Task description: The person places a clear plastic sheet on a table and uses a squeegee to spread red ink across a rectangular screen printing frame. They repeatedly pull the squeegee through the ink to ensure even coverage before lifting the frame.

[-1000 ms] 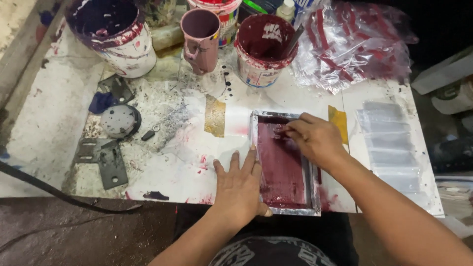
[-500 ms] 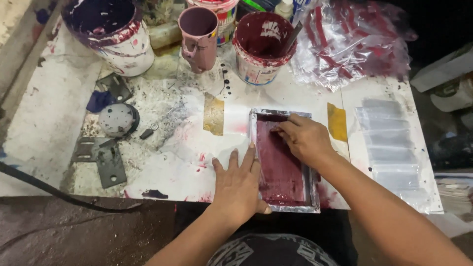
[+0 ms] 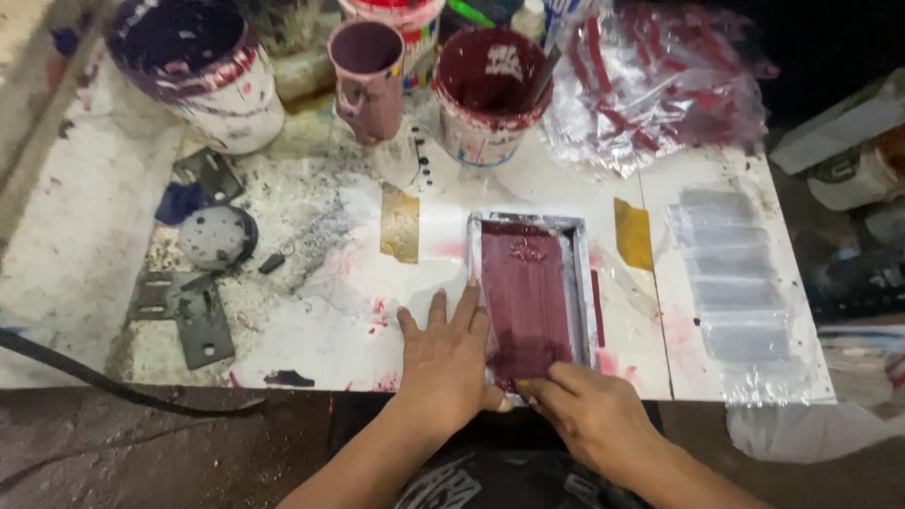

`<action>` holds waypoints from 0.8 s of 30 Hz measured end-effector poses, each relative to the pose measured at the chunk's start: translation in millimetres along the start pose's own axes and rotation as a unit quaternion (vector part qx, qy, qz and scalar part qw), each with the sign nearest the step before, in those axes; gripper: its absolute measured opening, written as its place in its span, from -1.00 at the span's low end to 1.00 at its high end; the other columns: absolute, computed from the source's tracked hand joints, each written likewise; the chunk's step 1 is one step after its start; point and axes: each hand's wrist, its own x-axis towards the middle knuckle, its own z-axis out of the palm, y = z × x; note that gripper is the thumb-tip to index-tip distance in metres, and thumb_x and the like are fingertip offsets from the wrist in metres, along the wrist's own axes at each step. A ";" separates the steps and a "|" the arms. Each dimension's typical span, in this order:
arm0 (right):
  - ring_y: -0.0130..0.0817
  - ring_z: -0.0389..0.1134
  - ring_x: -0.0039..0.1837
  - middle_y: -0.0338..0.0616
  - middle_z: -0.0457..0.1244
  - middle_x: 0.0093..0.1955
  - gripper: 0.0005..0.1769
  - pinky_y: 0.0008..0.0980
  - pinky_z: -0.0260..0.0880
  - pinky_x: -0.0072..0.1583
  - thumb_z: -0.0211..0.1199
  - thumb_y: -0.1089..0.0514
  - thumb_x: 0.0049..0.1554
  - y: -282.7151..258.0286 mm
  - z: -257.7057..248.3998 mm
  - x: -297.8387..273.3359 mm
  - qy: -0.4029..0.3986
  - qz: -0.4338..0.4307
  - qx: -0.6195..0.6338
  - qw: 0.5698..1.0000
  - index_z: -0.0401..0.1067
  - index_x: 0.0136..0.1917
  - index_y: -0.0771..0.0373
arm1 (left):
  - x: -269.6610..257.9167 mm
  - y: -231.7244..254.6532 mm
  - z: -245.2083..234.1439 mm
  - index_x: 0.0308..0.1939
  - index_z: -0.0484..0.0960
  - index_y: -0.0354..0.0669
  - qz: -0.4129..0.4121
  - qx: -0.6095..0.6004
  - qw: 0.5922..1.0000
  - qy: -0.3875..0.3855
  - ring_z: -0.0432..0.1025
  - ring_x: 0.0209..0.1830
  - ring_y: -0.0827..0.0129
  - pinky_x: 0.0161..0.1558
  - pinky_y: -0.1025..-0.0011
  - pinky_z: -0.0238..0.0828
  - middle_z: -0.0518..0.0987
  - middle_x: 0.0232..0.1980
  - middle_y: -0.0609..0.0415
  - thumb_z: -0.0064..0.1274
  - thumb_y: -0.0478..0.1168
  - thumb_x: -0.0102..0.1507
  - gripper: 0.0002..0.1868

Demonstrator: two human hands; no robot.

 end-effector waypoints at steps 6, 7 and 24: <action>-0.33 0.30 -0.28 -0.28 0.17 -0.24 -0.88 -0.34 0.36 -0.28 0.27 0.17 0.21 -5.0 -3.6 -1.9 0.016 0.008 0.033 0.999 0.52 0.03 0.17 | -3.5 -2.4 -3.9 0.50 0.17 -0.10 0.007 -0.020 1.000 0.015 -0.21 0.62 -0.19 0.36 -0.63 -0.27 -0.15 0.69 0.03 0.36 0.28 0.10 0.07; -0.33 0.30 -0.28 -0.28 0.17 -0.24 -0.88 -0.34 0.36 -0.28 0.27 0.17 0.21 -3.5 -4.0 -4.8 0.019 0.009 0.032 0.999 0.52 0.03 0.17 | -2.1 -3.0 -4.9 0.50 0.17 -0.10 0.008 -0.018 1.000 0.016 -0.21 0.62 -0.19 0.36 -0.63 -0.27 -0.15 0.69 0.03 0.36 0.28 0.10 0.07; -0.28 0.40 -0.17 -0.27 0.38 -0.01 -0.66 -0.22 0.49 -0.21 0.22 0.13 0.17 124.1 -8.1 -81.2 0.099 0.348 -0.043 0.931 0.57 0.21 0.05 | 24.7 -20.4 8.6 0.27 0.47 0.10 -0.190 -0.253 0.936 0.152 0.55 0.08 0.20 0.09 0.08 0.42 0.66 0.07 0.14 0.07 0.14 0.22 -0.43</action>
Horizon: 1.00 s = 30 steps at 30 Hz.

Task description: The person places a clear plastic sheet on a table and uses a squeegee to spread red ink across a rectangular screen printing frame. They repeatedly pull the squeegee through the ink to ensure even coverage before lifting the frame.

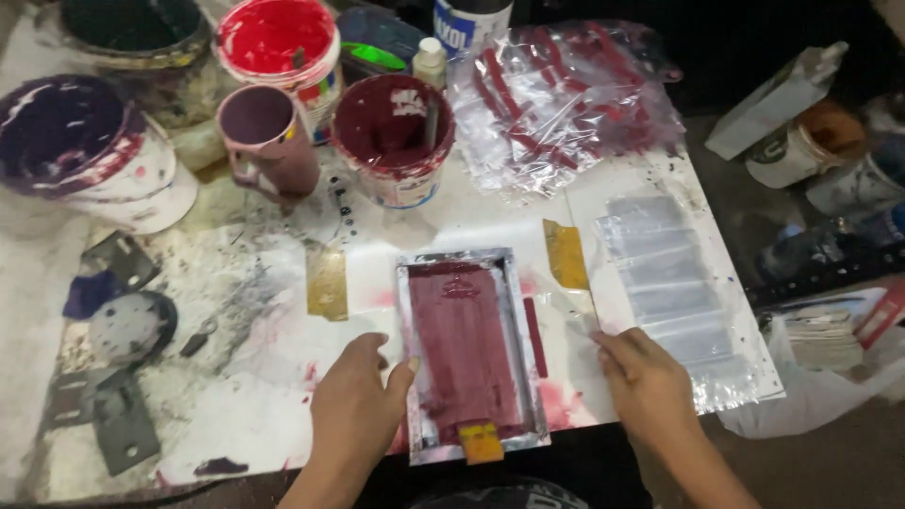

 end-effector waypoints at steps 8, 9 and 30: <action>-0.39 0.34 -0.22 -0.30 0.31 -0.11 -0.72 -0.39 0.30 -0.27 0.22 0.07 0.20 -3.5 9.1 -18.9 0.090 -0.080 -0.044 0.992 0.58 0.16 0.07 | 3.0 26.7 -0.5 -0.08 0.50 0.02 -0.085 0.023 0.993 -0.080 0.54 -0.12 0.05 -0.08 0.11 0.39 0.68 -0.20 0.06 0.04 0.14 0.20 -0.63; -0.40 0.35 -0.18 -0.29 0.28 -0.13 -0.75 -0.43 0.28 -0.24 0.22 0.03 0.22 -8.1 9.4 -18.5 0.113 -0.104 -0.051 0.987 0.59 0.13 0.05 | 2.7 29.2 -1.4 -0.25 0.48 -0.02 -0.086 0.025 0.992 -0.091 0.51 -0.20 0.06 -0.15 0.13 0.35 0.64 -0.26 0.03 0.05 0.21 0.24 -0.60; -0.37 0.32 -0.20 -0.18 0.30 -0.17 -0.78 -0.44 0.28 -0.23 0.33 0.16 0.20 -9.1 14.0 -18.0 0.149 -0.136 -0.031 0.979 0.62 0.11 0.19 | 22.2 -10.7 -46.8 -0.31 0.64 -0.03 -0.103 0.011 0.995 -0.003 0.53 -0.32 0.05 -0.21 0.10 0.33 0.68 -0.38 -0.09 0.03 0.08 0.17 -0.70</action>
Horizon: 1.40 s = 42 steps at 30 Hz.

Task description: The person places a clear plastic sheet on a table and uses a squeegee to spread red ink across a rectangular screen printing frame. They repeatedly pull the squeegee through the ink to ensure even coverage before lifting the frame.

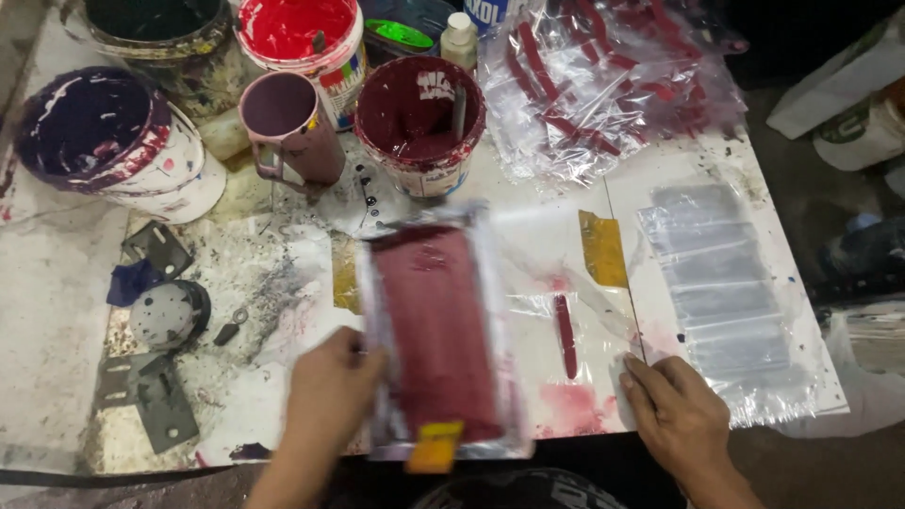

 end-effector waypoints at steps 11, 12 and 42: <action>-0.44 0.28 -0.25 -0.29 0.31 -0.13 -0.74 -0.46 0.32 -0.13 0.35 0.10 0.18 6.9 7.3 -15.5 -0.007 0.098 0.021 0.995 0.62 0.13 0.15 | -15.0 -49.5 -26.6 -0.32 0.63 -0.08 0.010 0.046 0.996 0.075 0.50 -0.32 -0.02 -0.19 0.08 0.30 0.66 -0.41 -0.11 0.00 0.06 0.21 -0.69; -0.41 0.29 -0.24 -0.26 0.33 -0.12 -0.69 -0.44 0.34 -0.13 0.34 0.08 0.17 8.2 6.5 -14.7 -0.021 0.107 0.028 0.994 0.60 0.16 0.18 | -14.3 -49.8 -23.5 -0.29 0.64 -0.05 0.007 0.043 0.997 0.064 0.52 -0.27 -0.08 -0.15 0.05 0.31 0.67 -0.41 -0.13 0.00 0.08 0.20 -0.69; -0.34 0.32 -0.21 -0.12 0.35 -0.14 -0.73 -0.40 0.28 -0.21 0.36 0.12 0.25 8.5 14.3 -19.4 0.028 0.046 -0.029 0.998 0.63 0.15 0.30 | -1.5 -50.2 23.3 -0.47 0.43 -0.14 0.067 -0.034 0.995 0.060 0.31 -0.51 0.10 -0.34 0.15 0.21 0.46 -0.56 0.01 0.03 -0.02 0.26 -0.67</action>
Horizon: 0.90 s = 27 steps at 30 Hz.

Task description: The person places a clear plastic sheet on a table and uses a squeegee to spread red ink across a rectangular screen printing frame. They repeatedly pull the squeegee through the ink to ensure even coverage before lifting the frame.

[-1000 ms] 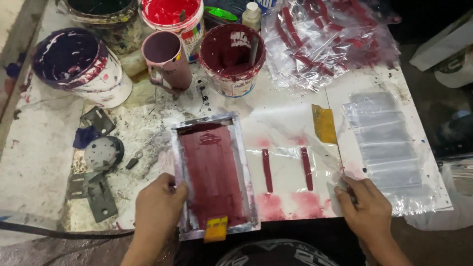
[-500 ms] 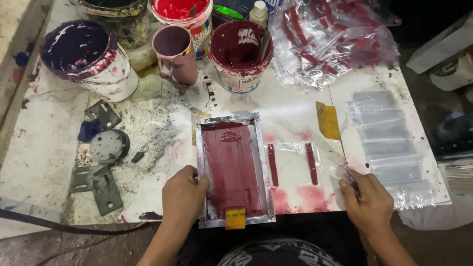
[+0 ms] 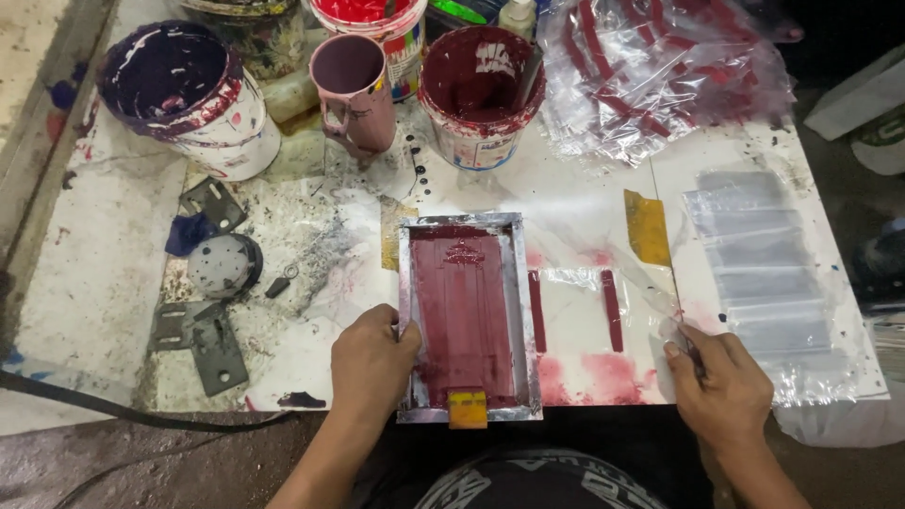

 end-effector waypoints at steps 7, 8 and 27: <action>-0.32 0.34 -0.20 -0.12 0.38 -0.08 -0.80 -0.37 0.31 -0.16 0.37 0.15 0.26 -0.6 -0.1 0.8 0.007 -0.010 -0.009 1.000 0.65 0.12 0.25 | 4.9 -8.4 9.7 -0.51 0.41 -0.12 0.031 0.016 0.999 0.026 0.29 -0.56 0.12 -0.37 0.14 0.22 0.43 -0.61 0.04 0.05 -0.03 0.22 -0.68; -0.32 0.34 -0.20 -0.13 0.37 -0.10 -0.77 -0.37 0.30 -0.17 0.37 0.13 0.26 0.9 0.5 -0.4 0.003 -0.007 -0.020 1.000 0.65 0.13 0.26 | 3.8 -7.2 8.0 -0.50 0.40 -0.12 0.035 0.017 0.999 0.022 0.29 -0.55 0.11 -0.37 0.14 0.21 0.45 -0.59 0.03 0.05 -0.03 0.23 -0.68; -0.30 0.36 -0.19 -0.11 0.38 -0.09 -0.80 -0.38 0.30 -0.19 0.38 0.17 0.26 -2.3 0.7 -0.3 0.015 -0.002 -0.013 1.000 0.66 0.11 0.27 | 4.6 -4.9 2.8 -0.47 0.45 -0.10 0.003 0.019 1.000 0.019 0.32 -0.51 0.08 -0.32 0.14 0.24 0.46 -0.59 0.04 0.02 0.00 0.21 -0.70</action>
